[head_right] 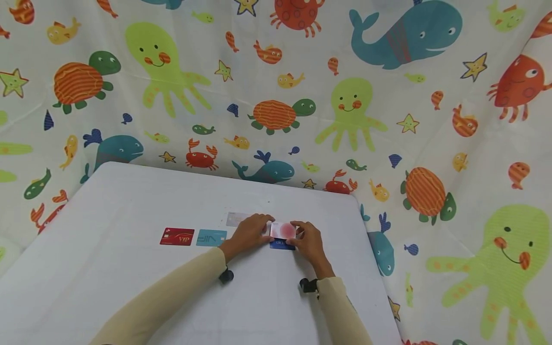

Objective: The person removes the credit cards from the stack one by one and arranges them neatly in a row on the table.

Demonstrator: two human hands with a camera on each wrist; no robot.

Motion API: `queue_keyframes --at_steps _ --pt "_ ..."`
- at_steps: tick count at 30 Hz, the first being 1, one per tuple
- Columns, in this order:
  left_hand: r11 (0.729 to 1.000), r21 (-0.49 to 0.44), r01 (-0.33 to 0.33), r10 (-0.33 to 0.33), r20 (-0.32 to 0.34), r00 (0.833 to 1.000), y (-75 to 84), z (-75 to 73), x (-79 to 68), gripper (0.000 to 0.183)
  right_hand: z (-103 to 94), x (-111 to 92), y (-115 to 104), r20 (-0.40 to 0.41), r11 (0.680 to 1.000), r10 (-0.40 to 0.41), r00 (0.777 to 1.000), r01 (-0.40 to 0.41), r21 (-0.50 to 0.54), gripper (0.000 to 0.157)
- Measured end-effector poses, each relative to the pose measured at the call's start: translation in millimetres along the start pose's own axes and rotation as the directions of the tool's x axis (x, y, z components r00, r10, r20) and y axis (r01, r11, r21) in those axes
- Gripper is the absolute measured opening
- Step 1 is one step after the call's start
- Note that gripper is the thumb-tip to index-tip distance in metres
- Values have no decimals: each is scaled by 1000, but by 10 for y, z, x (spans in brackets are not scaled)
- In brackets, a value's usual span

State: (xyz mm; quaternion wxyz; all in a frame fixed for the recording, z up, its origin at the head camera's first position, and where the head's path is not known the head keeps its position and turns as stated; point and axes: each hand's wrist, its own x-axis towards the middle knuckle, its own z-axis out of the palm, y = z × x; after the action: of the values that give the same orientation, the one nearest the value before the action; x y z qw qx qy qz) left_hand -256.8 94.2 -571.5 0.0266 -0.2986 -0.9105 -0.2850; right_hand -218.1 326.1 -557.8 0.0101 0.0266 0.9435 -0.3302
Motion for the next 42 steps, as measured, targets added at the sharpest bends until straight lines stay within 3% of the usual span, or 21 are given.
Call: queue_keyframes --at_steps 8,23,42 --pt "1000 29 5 -5 6 1000 31 37 18 55 -42 -22 82 -12 1000 7 1000 -7 -1 58" --pt "1000 -15 -1 2 32 999 159 78 45 50 -152 -87 193 -8 997 64 998 -64 31 58" --pt "998 -47 -32 33 29 999 247 210 98 49 -248 -144 352 -14 997 79 997 -79 22 62"
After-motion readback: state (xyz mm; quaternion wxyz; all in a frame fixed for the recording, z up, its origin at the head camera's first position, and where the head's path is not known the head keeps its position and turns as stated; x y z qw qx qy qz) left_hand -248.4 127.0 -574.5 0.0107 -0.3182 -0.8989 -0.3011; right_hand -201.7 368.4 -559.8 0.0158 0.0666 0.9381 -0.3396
